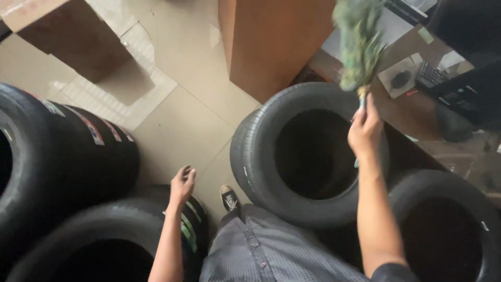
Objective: Dusting tires and various items on a desk using a handheld duster.
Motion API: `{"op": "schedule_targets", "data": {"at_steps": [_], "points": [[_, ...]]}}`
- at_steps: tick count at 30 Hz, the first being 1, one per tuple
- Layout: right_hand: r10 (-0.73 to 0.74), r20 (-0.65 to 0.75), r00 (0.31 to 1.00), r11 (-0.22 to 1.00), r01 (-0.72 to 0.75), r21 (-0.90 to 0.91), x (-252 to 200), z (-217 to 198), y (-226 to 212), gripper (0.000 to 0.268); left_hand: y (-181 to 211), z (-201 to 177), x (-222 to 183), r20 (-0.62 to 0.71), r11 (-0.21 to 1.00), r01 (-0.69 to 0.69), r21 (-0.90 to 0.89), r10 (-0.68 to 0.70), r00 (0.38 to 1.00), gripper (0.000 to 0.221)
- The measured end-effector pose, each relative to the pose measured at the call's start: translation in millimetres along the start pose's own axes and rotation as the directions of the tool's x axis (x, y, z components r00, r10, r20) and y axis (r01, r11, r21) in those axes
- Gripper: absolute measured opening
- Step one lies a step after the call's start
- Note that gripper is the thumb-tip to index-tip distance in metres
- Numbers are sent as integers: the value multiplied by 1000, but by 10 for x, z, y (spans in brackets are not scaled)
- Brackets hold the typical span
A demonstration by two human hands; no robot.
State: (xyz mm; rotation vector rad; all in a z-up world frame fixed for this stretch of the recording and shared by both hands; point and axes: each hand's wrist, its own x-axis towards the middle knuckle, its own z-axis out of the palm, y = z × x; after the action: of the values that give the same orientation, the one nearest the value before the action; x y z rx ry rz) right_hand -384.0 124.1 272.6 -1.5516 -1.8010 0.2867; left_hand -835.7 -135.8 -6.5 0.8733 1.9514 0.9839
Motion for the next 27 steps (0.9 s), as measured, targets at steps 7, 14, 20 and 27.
{"op": "schedule_targets", "data": {"at_steps": [7,14,20,27], "points": [[117,81,990,962,-93,-255,911,458,-173,33,186,-486,550,-148,982,2,-190,-31,989,43],[-148,-82,986,989,146,-31,759,1120,-347,41,2169,-973,1319,-180,933,-339,-123,314,932,42],[46,20,999,997,-48,67,640,1401,-775,40,2911,-683,2625,-32,821,-570,-44,569,822,39],[-31,-108,994,999,28,-37,1295,1950,-1148,41,4004,-243,3931,269,738,-670,-80,663,699,37]]}}
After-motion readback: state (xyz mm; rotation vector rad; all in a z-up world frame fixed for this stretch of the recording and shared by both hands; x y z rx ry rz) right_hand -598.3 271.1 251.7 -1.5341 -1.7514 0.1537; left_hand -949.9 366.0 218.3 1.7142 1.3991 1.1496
